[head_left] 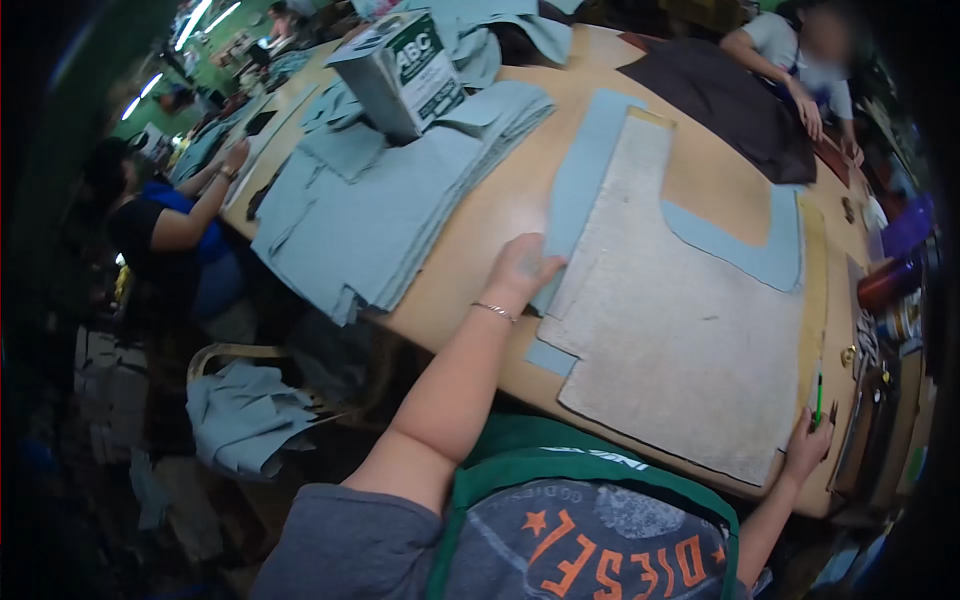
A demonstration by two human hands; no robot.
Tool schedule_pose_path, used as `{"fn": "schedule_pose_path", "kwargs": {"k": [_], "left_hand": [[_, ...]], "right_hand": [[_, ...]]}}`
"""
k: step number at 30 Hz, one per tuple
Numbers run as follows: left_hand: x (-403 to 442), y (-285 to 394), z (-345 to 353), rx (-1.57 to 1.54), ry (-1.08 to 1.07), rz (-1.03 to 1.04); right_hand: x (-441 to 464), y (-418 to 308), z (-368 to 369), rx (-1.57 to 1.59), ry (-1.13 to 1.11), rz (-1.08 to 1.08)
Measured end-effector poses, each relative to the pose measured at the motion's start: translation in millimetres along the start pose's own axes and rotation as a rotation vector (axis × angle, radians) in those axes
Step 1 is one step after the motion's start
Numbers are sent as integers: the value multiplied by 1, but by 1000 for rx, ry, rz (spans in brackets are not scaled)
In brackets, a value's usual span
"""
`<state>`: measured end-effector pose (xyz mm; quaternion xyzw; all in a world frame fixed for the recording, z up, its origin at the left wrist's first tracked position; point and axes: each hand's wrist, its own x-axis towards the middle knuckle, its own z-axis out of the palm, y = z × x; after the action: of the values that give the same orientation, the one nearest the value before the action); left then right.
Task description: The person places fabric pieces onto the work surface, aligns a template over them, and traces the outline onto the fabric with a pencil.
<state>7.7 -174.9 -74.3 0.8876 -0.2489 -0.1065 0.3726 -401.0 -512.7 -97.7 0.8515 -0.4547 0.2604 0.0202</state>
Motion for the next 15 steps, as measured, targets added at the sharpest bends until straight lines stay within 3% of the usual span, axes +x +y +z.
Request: {"fn": "schedule_pose_path", "kwargs": {"k": [2, 5, 7, 8, 9, 10, 15], "left_hand": [[-1, 26, -9, -117, -143, -64], [2, 22, -3, -1079, -25, -67], [29, -10, -12, -1458, -3, 134], [3, 27, -57, -1795, -154, -43], [16, 2, -73, -1651, 62, 160], [31, -26, -97, -1659, 15, 327], [12, -123, -241, -1648, 564, 385]], "right_hand": [[0, 1, 0, -11, 0, 2], [0, 3, 1, -15, 9, -7], [2, 8, 4, -15, -6, 3], [2, 12, 5, -13, -14, 4], [3, 14, 6, -21, -11, 11], [5, 15, 7, -26, -8, 14], [11, 29, 19, -129, -2, 29]]}}
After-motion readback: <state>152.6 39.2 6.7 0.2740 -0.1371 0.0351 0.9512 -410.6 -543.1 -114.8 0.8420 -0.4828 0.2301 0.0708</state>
